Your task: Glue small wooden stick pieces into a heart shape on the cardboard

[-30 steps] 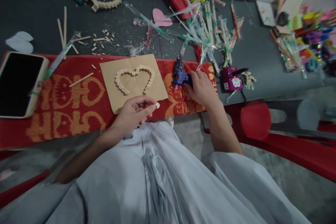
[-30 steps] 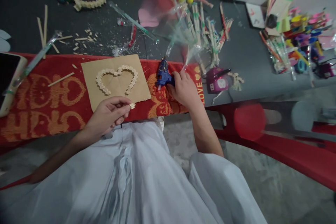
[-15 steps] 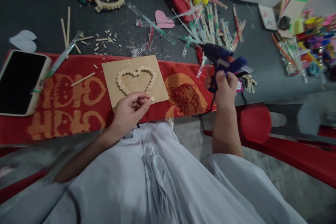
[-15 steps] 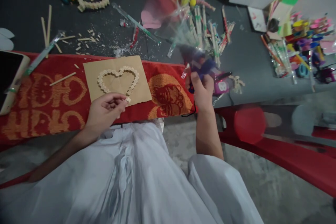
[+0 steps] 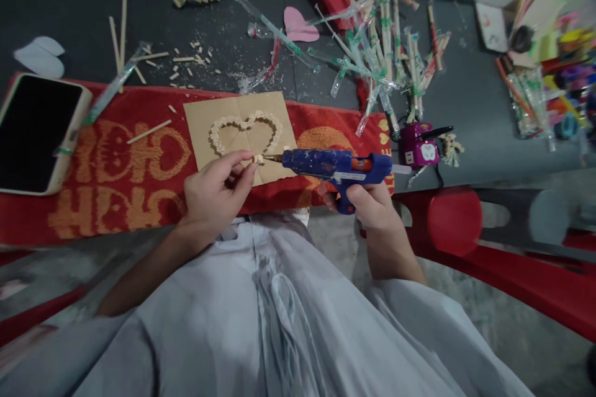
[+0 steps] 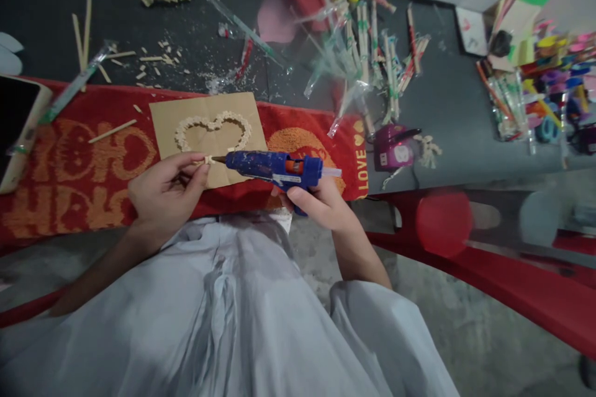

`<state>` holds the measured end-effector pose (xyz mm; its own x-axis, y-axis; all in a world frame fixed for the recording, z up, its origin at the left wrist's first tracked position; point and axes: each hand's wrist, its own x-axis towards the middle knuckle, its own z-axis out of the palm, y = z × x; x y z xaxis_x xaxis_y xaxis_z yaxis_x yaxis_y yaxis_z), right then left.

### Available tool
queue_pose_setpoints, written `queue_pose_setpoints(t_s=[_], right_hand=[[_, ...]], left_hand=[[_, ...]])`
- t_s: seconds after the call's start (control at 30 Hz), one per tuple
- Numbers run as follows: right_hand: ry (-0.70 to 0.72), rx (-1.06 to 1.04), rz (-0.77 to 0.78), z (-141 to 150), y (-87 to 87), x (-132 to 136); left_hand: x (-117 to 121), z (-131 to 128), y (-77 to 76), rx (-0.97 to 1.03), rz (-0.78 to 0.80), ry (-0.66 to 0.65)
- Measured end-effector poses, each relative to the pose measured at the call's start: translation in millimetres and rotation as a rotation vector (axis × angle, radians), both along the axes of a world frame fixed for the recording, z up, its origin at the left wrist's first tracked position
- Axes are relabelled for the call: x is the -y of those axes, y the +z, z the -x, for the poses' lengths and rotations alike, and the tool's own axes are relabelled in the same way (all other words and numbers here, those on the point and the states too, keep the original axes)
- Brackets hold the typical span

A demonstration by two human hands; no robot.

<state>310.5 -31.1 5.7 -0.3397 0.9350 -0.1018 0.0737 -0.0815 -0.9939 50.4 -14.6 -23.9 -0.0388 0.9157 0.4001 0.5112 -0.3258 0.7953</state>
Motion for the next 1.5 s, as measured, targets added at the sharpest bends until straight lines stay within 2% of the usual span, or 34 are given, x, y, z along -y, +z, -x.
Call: queue_pose_setpoints(t_s=[0.3, 0.43, 0.53, 0.73, 0.83, 0.97, 1.17, 1.33, 1.5], right_hand=[[0.039, 0.054, 0.014, 2, -3.7, 1], [0.030, 0.069, -0.008, 2, -4.3, 2], [0.012, 0.031, -0.009, 4, -3.3, 2], [-0.023, -0.045, 0.001, 9, -2.8, 0], [0.008, -0.101, -0.010, 9, -4.2, 0], [0.038, -0.087, -0.011, 9, -5.7, 0], [0.017, 0.027, 0.038, 11, -3.5, 0], [0.062, 0.061, -0.020, 11, -2.0, -1], [0.062, 0.101, -0.026, 11, -0.7, -2]], left_hand=[[2, 4, 8.5, -0.141, 0.084, 0.012], [3, 4, 9.2, -0.119, 0.108, 0.017], [3, 2, 7.8, -0.008, 0.159, 0.035], [-1, -6, 13.4, 0.394, 0.372, 0.049], [-1, -8, 17.2, 0.462, 0.385, 0.029], [2, -7, 14.7, 0.361, 0.355, 0.045], [6, 2, 7.8, 0.064, 0.164, 0.048], [4, 7, 11.5, -0.113, 0.103, 0.049], [5, 8, 15.8, -0.188, 0.069, 0.052]])
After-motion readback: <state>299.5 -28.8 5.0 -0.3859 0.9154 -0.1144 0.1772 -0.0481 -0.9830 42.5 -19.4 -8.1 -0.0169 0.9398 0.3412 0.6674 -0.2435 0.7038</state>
